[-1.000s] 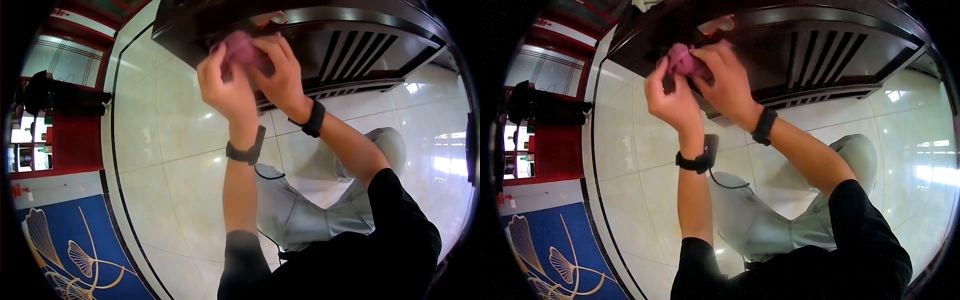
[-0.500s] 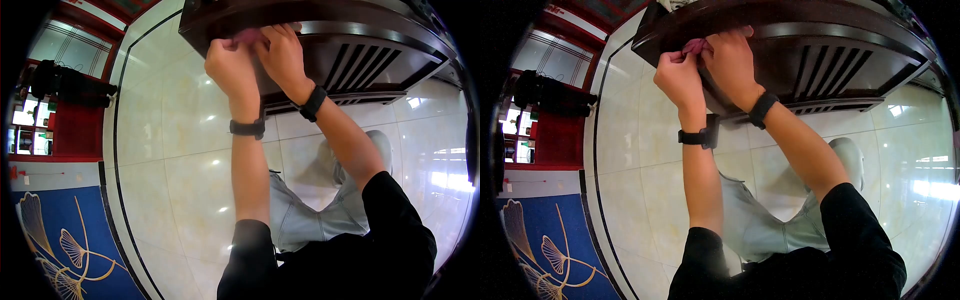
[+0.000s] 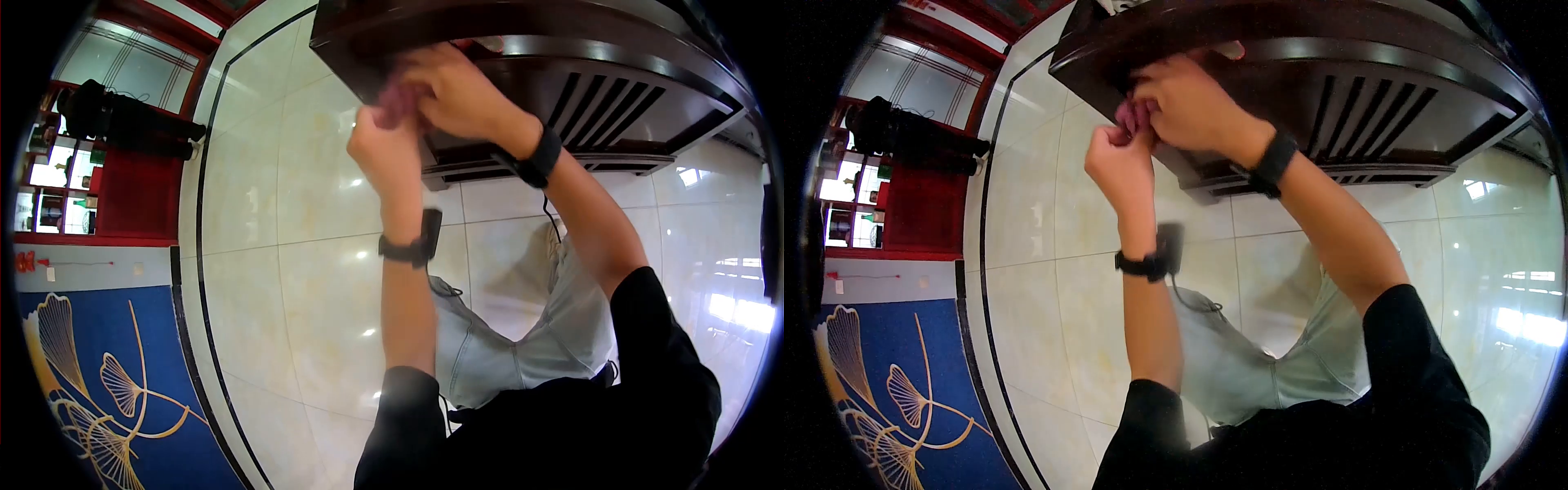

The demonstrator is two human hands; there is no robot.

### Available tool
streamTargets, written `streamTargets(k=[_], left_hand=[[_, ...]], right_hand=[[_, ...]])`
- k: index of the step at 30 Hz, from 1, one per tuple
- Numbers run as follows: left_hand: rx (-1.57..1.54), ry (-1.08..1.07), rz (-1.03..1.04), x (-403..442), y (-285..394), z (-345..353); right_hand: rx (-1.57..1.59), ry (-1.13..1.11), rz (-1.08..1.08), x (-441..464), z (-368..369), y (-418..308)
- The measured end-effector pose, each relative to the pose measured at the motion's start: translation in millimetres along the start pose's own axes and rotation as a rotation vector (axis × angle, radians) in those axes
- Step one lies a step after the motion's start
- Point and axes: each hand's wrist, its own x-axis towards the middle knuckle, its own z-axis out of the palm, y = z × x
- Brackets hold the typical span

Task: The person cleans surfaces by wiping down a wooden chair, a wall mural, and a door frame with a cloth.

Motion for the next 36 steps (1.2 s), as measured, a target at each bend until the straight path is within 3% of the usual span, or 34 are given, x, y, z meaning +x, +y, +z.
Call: streamTargets(k=[1, 4, 9, 12, 13, 23, 26, 29, 33, 36], left_hand=[[-0.095, -0.056, -0.081, -13, -5, -4], [-0.087, -0.136, -0.131, -33, -5, -21], [-0.251, -0.042, 0.005, -35, 4, -1], [-0.180, 0.078, 0.282, -33, 0, 19], [-0.200, 0.059, 0.296, -34, -1, 24], [-0.373, 0.002, 0.371, -50, 22, 89], [-0.441, -0.060, 0.286, -58, 29, 97], [-0.466, -0.071, 0.259, -57, 25, 93], [-0.307, 0.061, 0.381, -37, 3, 77], [-0.156, 0.174, 0.302, -24, -26, 61]], right_hand=[[-0.049, -0.038, -0.054, -14, -3, -4], [0.172, -0.047, 0.126, -49, 2, -18], [0.047, 0.123, 0.208, -50, -6, -19], [0.112, 0.217, 0.285, -60, -10, -17], [0.026, 0.300, 0.232, -59, -10, -14], [-0.429, 0.394, 0.059, -78, -34, 41], [-0.517, 0.405, 0.093, -88, -45, 44], [-0.462, 0.441, 0.104, -90, -35, 46], [-0.309, 0.476, 0.086, -70, -2, 35], [-0.260, 0.409, -0.009, -47, 23, 21]])
